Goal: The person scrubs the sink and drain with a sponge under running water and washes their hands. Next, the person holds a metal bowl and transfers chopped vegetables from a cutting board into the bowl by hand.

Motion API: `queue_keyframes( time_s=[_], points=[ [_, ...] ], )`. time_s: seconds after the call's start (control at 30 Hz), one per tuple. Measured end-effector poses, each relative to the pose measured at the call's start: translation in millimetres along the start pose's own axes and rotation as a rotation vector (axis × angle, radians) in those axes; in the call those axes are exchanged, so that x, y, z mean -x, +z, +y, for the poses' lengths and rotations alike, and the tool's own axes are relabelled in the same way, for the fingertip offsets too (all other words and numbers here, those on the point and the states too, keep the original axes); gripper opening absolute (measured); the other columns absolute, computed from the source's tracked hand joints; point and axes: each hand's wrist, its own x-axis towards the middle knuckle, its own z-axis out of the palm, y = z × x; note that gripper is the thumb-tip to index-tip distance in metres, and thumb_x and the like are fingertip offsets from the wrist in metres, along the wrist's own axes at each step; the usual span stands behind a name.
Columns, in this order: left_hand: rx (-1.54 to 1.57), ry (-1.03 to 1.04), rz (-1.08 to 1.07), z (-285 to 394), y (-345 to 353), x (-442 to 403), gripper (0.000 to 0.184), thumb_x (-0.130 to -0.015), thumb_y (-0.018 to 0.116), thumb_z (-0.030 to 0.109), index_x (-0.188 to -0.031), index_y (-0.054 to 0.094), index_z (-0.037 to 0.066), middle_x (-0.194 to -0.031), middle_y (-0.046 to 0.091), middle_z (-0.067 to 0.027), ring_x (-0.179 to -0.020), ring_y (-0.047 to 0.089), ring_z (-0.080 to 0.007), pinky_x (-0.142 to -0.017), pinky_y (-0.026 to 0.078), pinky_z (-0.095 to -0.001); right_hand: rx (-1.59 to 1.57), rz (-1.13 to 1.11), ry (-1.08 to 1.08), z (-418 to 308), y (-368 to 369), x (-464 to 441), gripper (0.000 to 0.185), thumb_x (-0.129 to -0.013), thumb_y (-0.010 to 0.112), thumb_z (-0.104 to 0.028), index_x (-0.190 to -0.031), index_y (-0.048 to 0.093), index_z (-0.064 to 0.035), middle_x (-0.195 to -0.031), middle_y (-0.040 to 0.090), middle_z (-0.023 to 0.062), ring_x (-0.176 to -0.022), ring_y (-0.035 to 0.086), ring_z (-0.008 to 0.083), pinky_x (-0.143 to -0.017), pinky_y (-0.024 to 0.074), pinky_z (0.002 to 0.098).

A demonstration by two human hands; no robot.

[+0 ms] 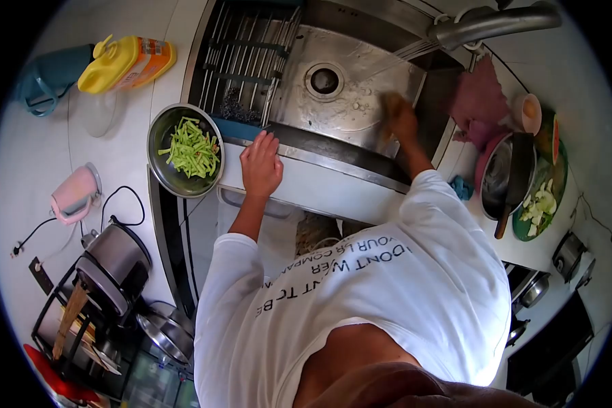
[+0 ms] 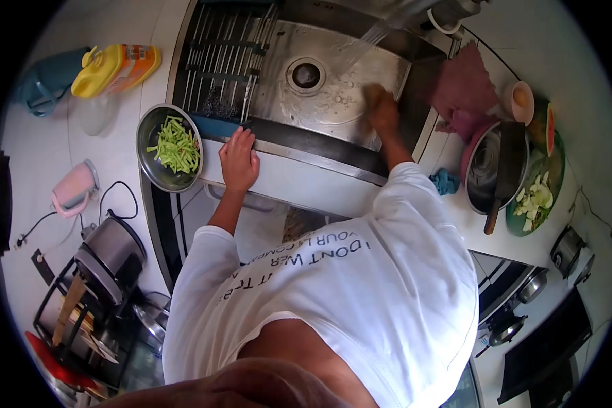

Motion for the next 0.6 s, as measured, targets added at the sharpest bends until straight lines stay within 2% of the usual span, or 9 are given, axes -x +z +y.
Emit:
queue_keyframes(
  time_s=[0.03,0.1,0.17,0.23,0.37,0.43,0.53,0.57,0.6],
  points=[
    [0.002,-0.002,-0.003,0.7,-1.4,0.5,0.041,-0.071,0.053,0.006,-0.112,0.048,0.009,-0.12,0.05,-0.0071,-0.122,0.039,-0.0225,-0.093,0.029,-0.0398,0.07,-0.175,0.205,21.4,9.0,10.6,0.038,-0.076,0.053,-0.024,-0.11,0.048,-0.0058,-0.106,0.054,0.0208,-0.095,0.055,0.0362,-0.081,0.0449,0.0408],
    [0.009,0.004,0.015,1.0,-0.3,-1.7,0.042,-0.07,0.053,0.006,-0.112,0.048,0.009,-0.12,0.05,-0.0069,-0.122,0.04,-0.0224,-0.093,0.029,-0.0399,0.247,-0.337,-0.286,56.8,54.1,34.2,0.034,-0.076,0.051,-0.018,-0.107,0.05,-0.0045,-0.106,0.055,0.0222,-0.094,0.056,0.0373,-0.078,0.047,0.0419],
    [0.009,0.012,0.037,-2.1,2.6,0.6,0.043,-0.07,0.054,0.005,-0.112,0.048,0.009,-0.12,0.05,-0.0069,-0.122,0.04,-0.0224,-0.093,0.029,-0.0399,0.171,-0.24,-0.138,-2.9,81.0,41.6,0.029,-0.076,0.048,-0.014,-0.102,0.054,-0.0036,-0.101,0.058,0.0228,-0.092,0.057,0.0373,-0.075,0.048,0.0431],
    [0.017,-0.001,0.028,-1.6,1.2,0.6,0.043,-0.069,0.054,0.005,-0.112,0.048,0.009,-0.12,0.05,-0.0068,-0.122,0.04,-0.0223,-0.092,0.029,-0.0398,0.18,-0.503,0.016,-59.2,105.0,15.3,0.031,-0.073,0.054,-0.018,-0.1,0.054,-0.0034,-0.097,0.059,0.0223,-0.093,0.057,0.0362,-0.077,0.0475,0.0431],
    [0.017,-0.011,0.011,-2.7,1.9,0.5,0.042,-0.069,0.054,0.005,-0.111,0.048,0.009,-0.12,0.05,-0.0068,-0.121,0.04,-0.022,-0.092,0.029,-0.0398,-0.177,-0.202,-0.027,-111.2,127.4,-25.9,0.048,-0.062,0.067,-0.023,-0.103,0.051,-0.0035,-0.096,0.059,0.0216,-0.094,0.057,0.0352,-0.081,0.0454,0.0391],
    [0.009,-0.015,0.004,-2.0,-1.2,-1.7,0.041,-0.069,0.055,0.006,-0.11,0.05,0.008,-0.119,0.051,-0.0056,-0.121,0.041,-0.0201,-0.092,0.03,-0.0389,-0.363,0.001,0.043,-118.8,89.9,-27.8,0.041,-0.063,0.067,-0.019,-0.096,0.048,-0.0049,-0.088,0.06,0.0186,-0.088,0.059,0.0344,-0.078,0.0453,0.0382],
    [0.014,-0.005,0.006,-2.6,-3.3,-1.9,0.041,-0.069,0.056,0.007,-0.109,0.051,0.008,-0.119,0.051,-0.0049,-0.12,0.041,-0.019,-0.091,0.031,-0.0384,-0.391,0.164,0.092,-64.7,34.5,-32.5,0.043,-0.068,0.063,-0.018,-0.106,0.05,-0.0014,-0.091,0.061,0.0176,-0.085,0.059,0.0327,-0.076,0.0466,0.0378],
    [0.015,-0.007,0.015,-3.6,-2.5,-1.6,0.041,-0.069,0.056,0.007,-0.109,0.051,0.008,-0.119,0.051,-0.0049,-0.12,0.041,-0.019,-0.091,0.031,-0.0383,-0.153,0.516,-0.228,4.0,56.5,-47.4,0.031,-0.073,0.061,-0.018,-0.098,0.051,-0.0013,-0.076,0.061,0.0134,-0.07,0.06,0.0272,-0.065,0.0472,0.0337],
    [0.021,-0.005,0.02,-5.3,-1.1,-0.7,0.041,-0.069,0.057,0.008,-0.109,0.051,0.009,-0.119,0.051,-0.0047,-0.12,0.041,-0.0188,-0.091,0.031,-0.0382,-0.108,0.56,-0.067,37.9,60.3,-52.1,0.033,-0.075,0.061,-0.021,-0.099,0.053,-0.0004,-0.084,0.061,0.0158,-0.075,0.06,0.0284,-0.068,0.0467,0.035]
  ],
)
